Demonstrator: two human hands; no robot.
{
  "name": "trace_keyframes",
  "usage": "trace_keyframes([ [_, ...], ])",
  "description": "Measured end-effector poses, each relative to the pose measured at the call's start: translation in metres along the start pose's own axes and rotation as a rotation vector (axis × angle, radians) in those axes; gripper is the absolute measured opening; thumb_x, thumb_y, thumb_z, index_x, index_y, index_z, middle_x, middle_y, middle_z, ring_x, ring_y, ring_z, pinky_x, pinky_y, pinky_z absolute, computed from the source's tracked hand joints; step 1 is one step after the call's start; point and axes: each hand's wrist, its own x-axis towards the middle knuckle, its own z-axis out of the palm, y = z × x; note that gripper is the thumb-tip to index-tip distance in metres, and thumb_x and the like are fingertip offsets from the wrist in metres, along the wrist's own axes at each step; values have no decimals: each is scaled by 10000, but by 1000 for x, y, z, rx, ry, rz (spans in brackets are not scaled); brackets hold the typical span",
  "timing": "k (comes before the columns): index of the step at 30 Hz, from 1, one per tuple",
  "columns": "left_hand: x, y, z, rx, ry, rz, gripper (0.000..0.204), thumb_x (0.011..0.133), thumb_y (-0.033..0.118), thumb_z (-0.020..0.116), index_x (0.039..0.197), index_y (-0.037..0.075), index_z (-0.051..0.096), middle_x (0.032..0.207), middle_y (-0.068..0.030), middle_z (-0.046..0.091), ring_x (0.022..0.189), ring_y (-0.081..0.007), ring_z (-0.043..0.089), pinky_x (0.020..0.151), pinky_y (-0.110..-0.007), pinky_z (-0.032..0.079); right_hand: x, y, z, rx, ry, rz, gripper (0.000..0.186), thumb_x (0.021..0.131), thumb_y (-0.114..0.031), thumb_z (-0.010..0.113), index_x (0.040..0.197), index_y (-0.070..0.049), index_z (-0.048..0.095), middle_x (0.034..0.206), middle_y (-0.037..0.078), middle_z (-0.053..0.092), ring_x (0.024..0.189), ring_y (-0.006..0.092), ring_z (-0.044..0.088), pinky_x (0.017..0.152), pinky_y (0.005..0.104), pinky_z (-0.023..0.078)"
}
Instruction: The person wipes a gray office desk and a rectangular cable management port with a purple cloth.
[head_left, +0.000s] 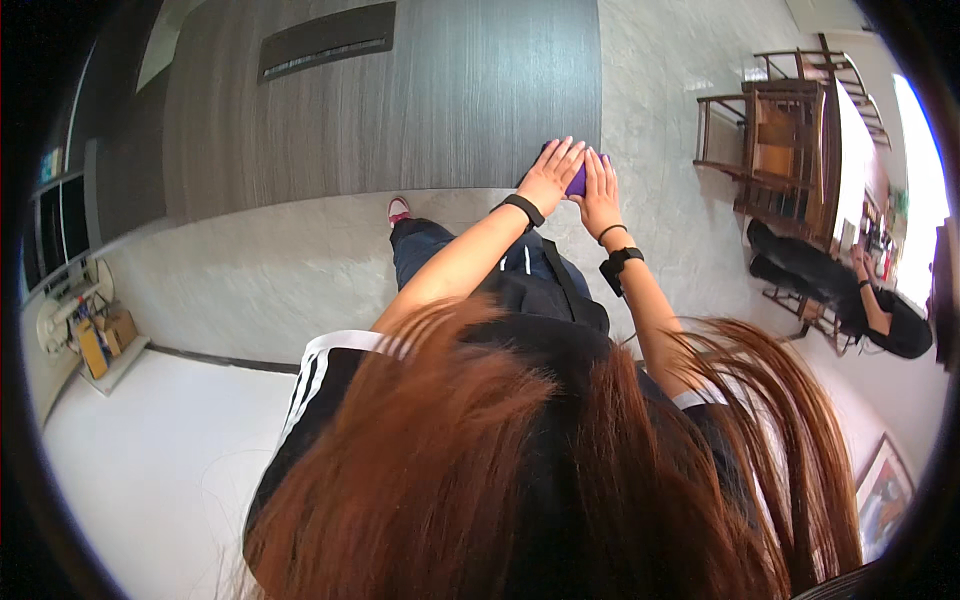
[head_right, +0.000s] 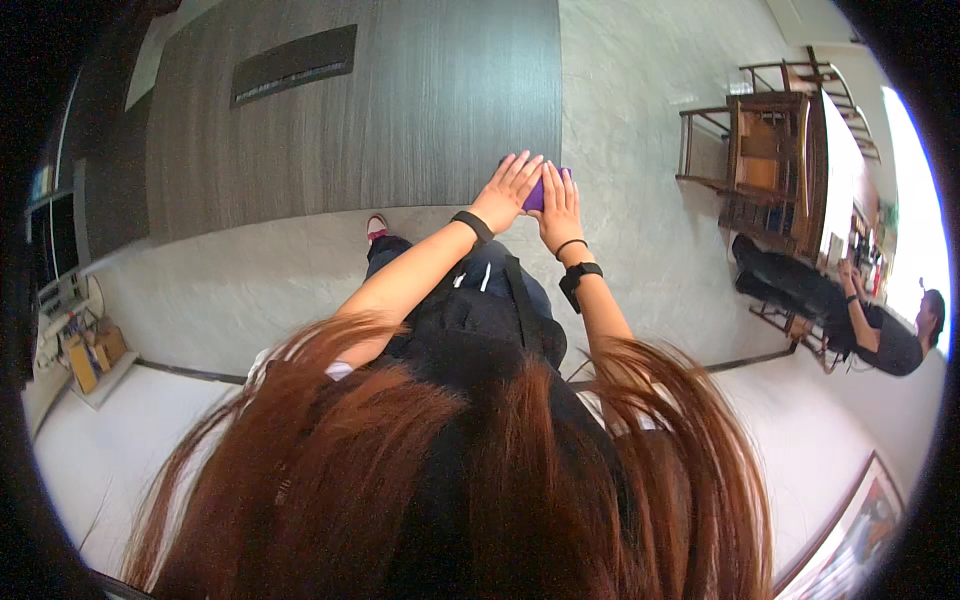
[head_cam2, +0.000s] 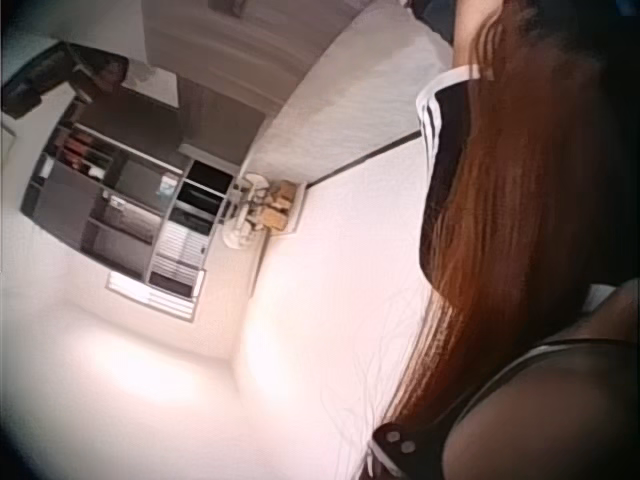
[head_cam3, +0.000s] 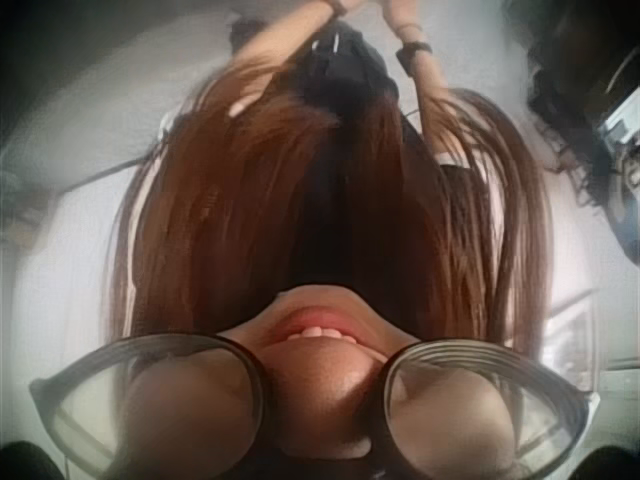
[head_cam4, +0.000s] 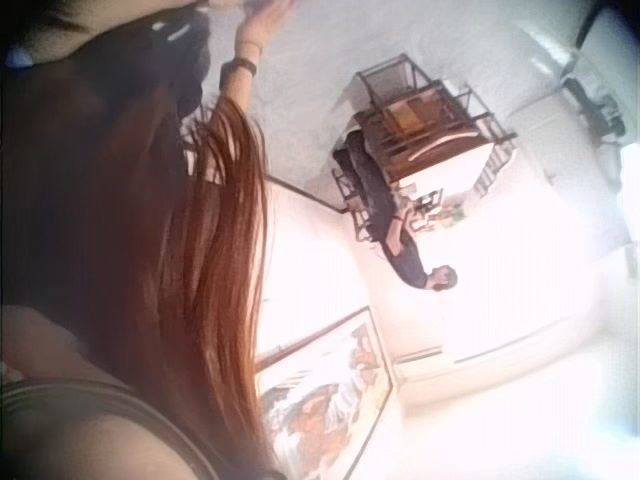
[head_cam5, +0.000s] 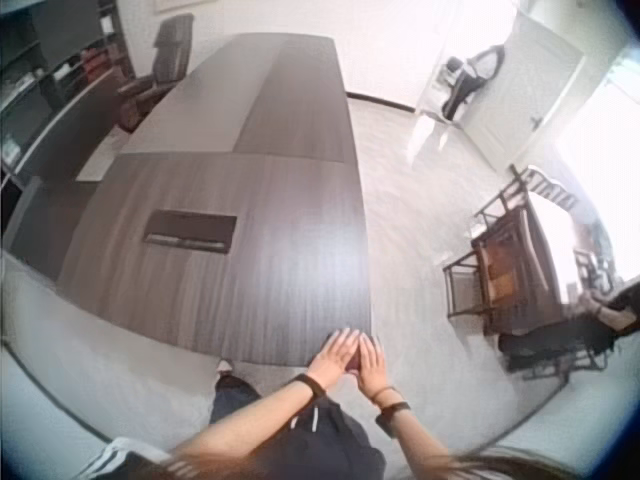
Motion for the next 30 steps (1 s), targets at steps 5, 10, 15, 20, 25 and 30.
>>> trace_keyframes([
  [5, -41, -5, -24, 2, 97, -74, 815, 750, 298, 652, 1406, 41, 242, 1459, -90, 273, 1371, -269, 227, 1137, -398, 209, -5, -40, -4, -170, -39, -57, 870, 760, -282, 684, 1447, -77, 191, 1502, 86, 212, 1382, 336, 171, 1123, 500, 146],
  [10, -88, -10, -55, 50, 170, -143, 746, 774, 268, 617, 1403, 61, 274, 1460, -56, 295, 1359, -240, 266, 1131, -378, 236, -2, -87, -8, -222, -87, -189, 839, 765, -281, 677, 1417, 1, 230, 1474, 156, 261, 1374, 335, 217, 1123, 490, 155],
  [15, -111, -22, -72, -13, 204, -255, 790, 743, 276, 654, 1403, 60, 279, 1458, -54, 299, 1355, -235, 273, 1132, -377, 234, 23, -106, -15, -105, -162, -354, 864, 764, -285, 683, 1424, 4, 205, 1481, 165, 245, 1372, 342, 217, 1121, 471, 173],
  [20, -141, -51, -91, 13, 248, -322, 827, 721, 278, 675, 1407, 54, 272, 1465, -57, 287, 1353, -239, 272, 1133, -378, 232, 49, -139, -1, -23, -182, -492, 923, 745, -299, 702, 1436, 3, 169, 1498, 171, 199, 1374, 346, 207, 1111, 468, 186],
  [25, -186, -91, -132, 59, 234, -371, 815, 722, 254, 675, 1406, 56, 279, 1465, -52, 286, 1351, -239, 274, 1132, -376, 235, 77, -205, 20, 76, -241, -486, 960, 750, -301, 710, 1445, 0, 120, 1504, 191, 153, 1383, 361, 165, 1114, 486, 158],
  [30, -235, -134, -169, 113, 236, -415, 803, 729, 254, 680, 1402, 54, 290, 1460, -52, 290, 1350, -241, 274, 1129, -377, 236, 99, -273, 44, 31, -265, -506, 994, 742, -327, 719, 1449, -4, 99, 1509, 185, 134, 1390, 362, 138, 1119, 487, 139],
])
